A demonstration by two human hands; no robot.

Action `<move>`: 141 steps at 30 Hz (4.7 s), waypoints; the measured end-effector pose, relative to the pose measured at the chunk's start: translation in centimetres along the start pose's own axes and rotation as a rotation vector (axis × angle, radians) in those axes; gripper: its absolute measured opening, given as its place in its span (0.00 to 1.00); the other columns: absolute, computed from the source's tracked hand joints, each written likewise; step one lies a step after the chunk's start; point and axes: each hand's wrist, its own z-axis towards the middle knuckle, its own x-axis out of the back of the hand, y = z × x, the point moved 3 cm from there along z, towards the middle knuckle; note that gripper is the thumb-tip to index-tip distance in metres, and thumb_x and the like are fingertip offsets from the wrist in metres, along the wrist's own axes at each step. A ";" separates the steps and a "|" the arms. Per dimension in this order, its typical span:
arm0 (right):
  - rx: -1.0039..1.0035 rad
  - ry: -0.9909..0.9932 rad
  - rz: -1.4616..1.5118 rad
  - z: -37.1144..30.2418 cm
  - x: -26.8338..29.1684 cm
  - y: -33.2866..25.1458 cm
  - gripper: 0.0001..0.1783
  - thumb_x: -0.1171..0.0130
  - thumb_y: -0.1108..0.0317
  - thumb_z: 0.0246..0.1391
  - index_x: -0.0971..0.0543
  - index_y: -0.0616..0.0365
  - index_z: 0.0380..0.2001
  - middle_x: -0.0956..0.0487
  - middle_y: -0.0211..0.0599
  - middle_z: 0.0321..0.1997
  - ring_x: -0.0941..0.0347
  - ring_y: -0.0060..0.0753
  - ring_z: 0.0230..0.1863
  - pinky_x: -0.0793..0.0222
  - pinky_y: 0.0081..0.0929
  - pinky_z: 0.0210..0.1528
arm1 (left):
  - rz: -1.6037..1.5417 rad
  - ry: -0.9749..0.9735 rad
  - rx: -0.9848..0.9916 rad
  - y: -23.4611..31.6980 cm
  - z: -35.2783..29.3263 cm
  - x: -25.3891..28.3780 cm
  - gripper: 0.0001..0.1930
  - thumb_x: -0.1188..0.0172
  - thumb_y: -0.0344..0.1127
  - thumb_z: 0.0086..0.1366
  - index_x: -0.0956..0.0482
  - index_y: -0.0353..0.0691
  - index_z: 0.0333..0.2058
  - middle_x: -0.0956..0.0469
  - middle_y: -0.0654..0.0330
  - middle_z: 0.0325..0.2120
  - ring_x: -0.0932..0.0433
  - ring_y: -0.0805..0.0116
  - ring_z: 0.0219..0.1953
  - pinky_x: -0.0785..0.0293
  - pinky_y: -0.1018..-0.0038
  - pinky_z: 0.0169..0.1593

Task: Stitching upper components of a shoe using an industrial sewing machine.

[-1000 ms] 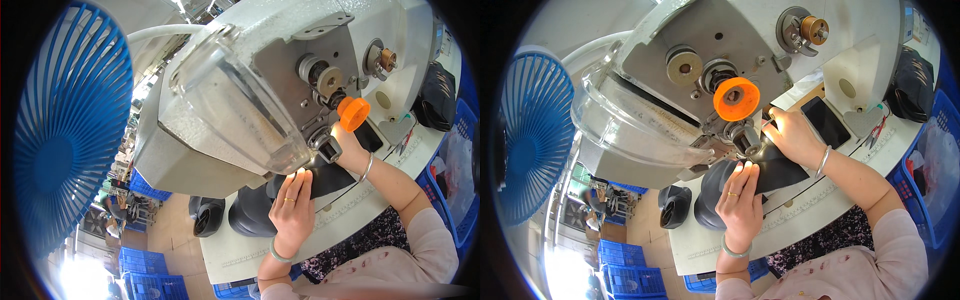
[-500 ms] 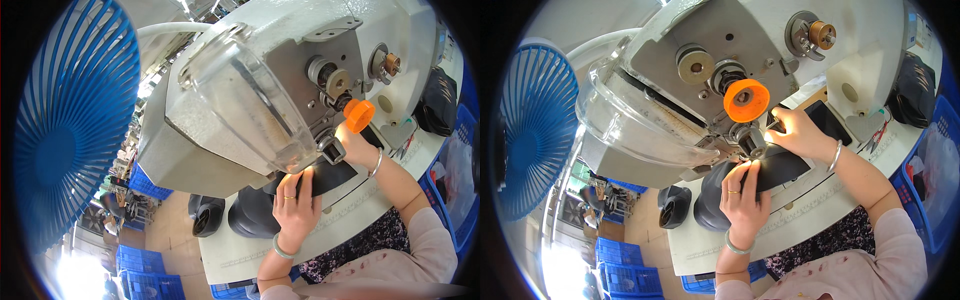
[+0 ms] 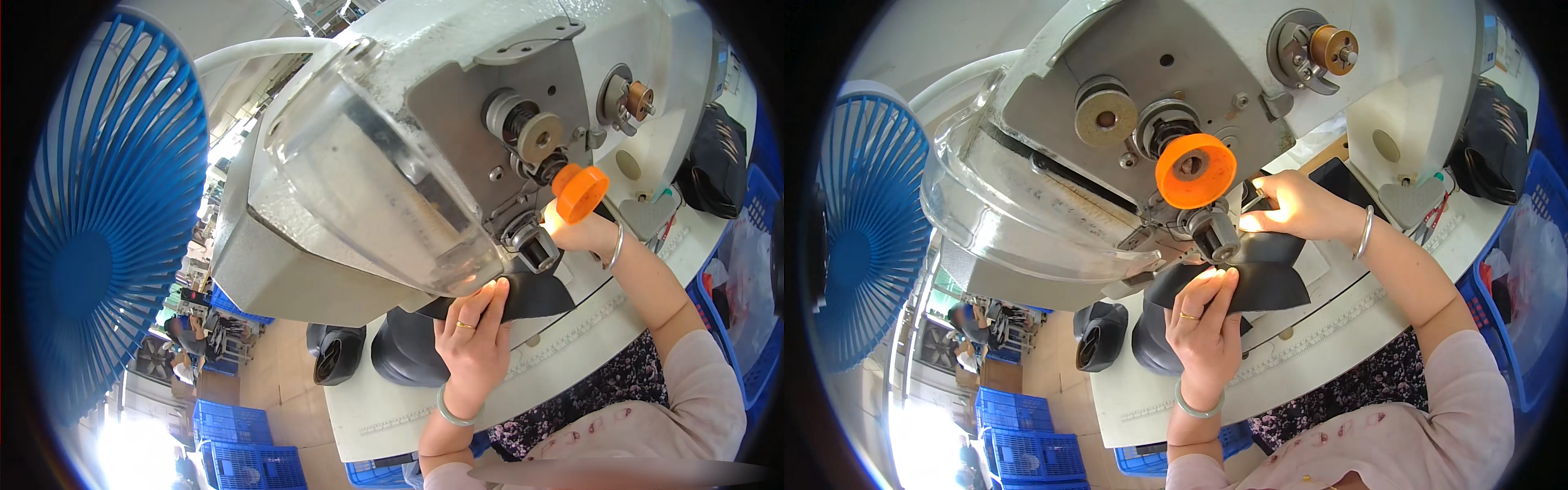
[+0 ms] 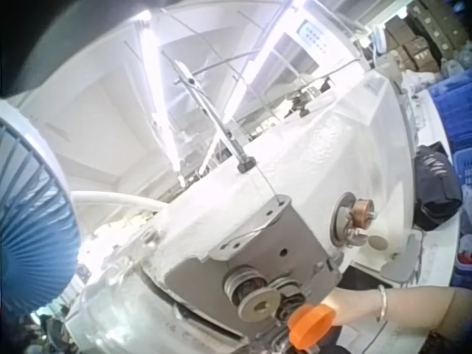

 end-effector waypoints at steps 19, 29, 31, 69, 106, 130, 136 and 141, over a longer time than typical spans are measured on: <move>-0.104 0.014 0.057 0.1 0.3 -0.9 0.25 0.29 0.62 0.52 0.36 0.61 0.20 0.40 0.29 0.16 0.48 0.18 0.23 0.49 0.29 0.24 | 0.029 -0.008 -0.048 -0.7 0.3 0.1 0.29 0.33 0.24 0.42 0.14 0.44 0.49 0.21 0.67 0.40 0.21 0.67 0.40 0.35 0.70 0.35; -0.117 0.042 0.026 -0.5 0.1 -0.4 0.21 0.34 0.59 0.51 0.32 0.64 0.24 0.36 0.34 0.18 0.42 0.22 0.22 0.42 0.30 0.25 | -0.097 -0.026 -0.048 -1.8 0.9 0.5 0.27 0.35 0.21 0.43 0.14 0.40 0.46 0.19 0.59 0.42 0.19 0.58 0.48 0.29 0.66 0.51; -0.121 0.056 -0.017 -0.6 0.2 -0.2 0.21 0.34 0.59 0.51 0.32 0.64 0.24 0.36 0.35 0.18 0.42 0.23 0.22 0.42 0.31 0.25 | -0.097 -0.017 -0.018 -1.5 0.9 0.3 0.26 0.36 0.21 0.43 0.14 0.39 0.46 0.20 0.59 0.42 0.20 0.59 0.47 0.29 0.65 0.53; -0.058 0.271 -0.086 -1.9 -1.0 -0.7 0.23 0.32 0.57 0.52 0.32 0.64 0.22 0.35 0.36 0.16 0.44 0.24 0.19 0.43 0.31 0.22 | -0.152 0.018 -0.080 -2.8 1.3 0.4 0.26 0.39 0.18 0.41 0.11 0.43 0.43 0.15 0.62 0.39 0.16 0.64 0.44 0.32 0.70 0.48; -0.155 0.137 0.125 -4.8 -1.4 -1.6 0.25 0.35 0.53 0.61 0.23 0.65 0.22 0.26 0.33 0.16 0.32 0.21 0.18 0.37 0.25 0.23 | -0.221 0.046 0.082 -1.4 0.5 -0.3 0.19 0.38 0.19 0.56 0.15 0.36 0.48 0.19 0.56 0.41 0.19 0.58 0.43 0.21 0.70 0.47; -0.234 0.099 -0.040 -5.6 -2.2 -2.6 0.20 0.38 0.58 0.65 0.24 0.64 0.25 0.32 0.36 0.13 0.42 0.30 0.15 0.44 0.32 0.21 | -0.129 -0.014 -0.121 -1.8 0.7 0.0 0.29 0.45 0.12 0.43 0.15 0.35 0.47 0.20 0.56 0.42 0.19 0.52 0.49 0.21 0.61 0.55; -0.272 0.082 -0.027 -6.1 -2.8 -3.5 0.19 0.40 0.58 0.66 0.23 0.65 0.29 0.27 0.37 0.15 0.33 0.28 0.16 0.38 0.29 0.22 | -0.245 -0.030 -0.131 -3.6 1.2 0.1 0.29 0.45 0.12 0.43 0.16 0.36 0.47 0.20 0.57 0.42 0.19 0.54 0.48 0.21 0.62 0.54; -0.230 0.063 0.052 -6.3 -3.0 -3.8 0.18 0.41 0.58 0.66 0.23 0.65 0.31 0.24 0.38 0.16 0.29 0.30 0.17 0.35 0.29 0.23 | -0.099 0.014 -0.130 -1.7 1.1 0.2 0.29 0.44 0.12 0.44 0.16 0.36 0.47 0.19 0.57 0.43 0.18 0.54 0.48 0.20 0.64 0.52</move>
